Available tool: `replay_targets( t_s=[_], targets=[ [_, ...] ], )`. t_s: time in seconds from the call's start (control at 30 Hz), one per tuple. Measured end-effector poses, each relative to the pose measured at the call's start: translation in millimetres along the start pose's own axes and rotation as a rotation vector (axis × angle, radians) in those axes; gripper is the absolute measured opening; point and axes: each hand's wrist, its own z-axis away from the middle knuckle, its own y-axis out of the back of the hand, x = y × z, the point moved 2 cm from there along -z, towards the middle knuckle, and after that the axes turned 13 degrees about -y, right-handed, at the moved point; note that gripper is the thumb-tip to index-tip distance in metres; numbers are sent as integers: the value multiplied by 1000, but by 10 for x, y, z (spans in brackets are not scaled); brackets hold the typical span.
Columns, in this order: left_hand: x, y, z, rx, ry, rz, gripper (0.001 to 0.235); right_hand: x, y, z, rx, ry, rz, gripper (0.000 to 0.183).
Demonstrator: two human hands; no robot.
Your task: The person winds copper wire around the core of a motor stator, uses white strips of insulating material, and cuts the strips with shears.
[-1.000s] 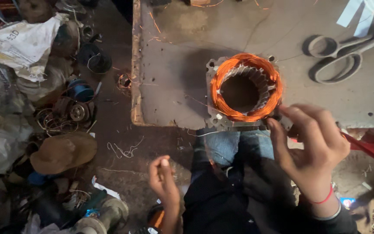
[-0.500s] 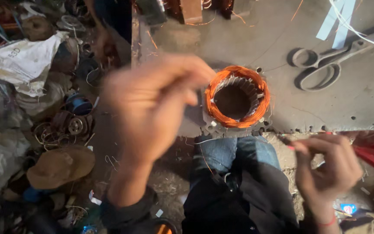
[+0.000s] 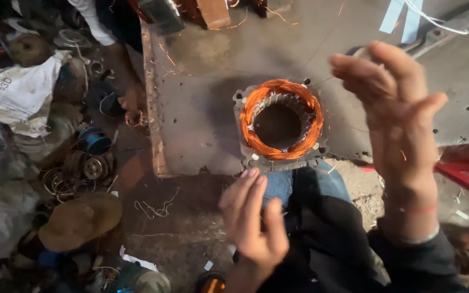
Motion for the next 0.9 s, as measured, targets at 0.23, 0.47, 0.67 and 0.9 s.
replay_targets(
  t_s=[0.23,0.47,0.67,0.9],
  targets=[
    [219,-318,216,-304,74,-1,92,-70,-311,-255,-157,-18,-123,80],
    [-105,-57,-138,-199,174,88,89,-140,-342,303,53,40,251,54],
    [-106,26,-266,-25,-61,-69,62,-124,-436,364,225,509,873,32],
    [-179,111,-586,-171,-178,13,40,318,99,519,746,303,47,17]
  ],
)
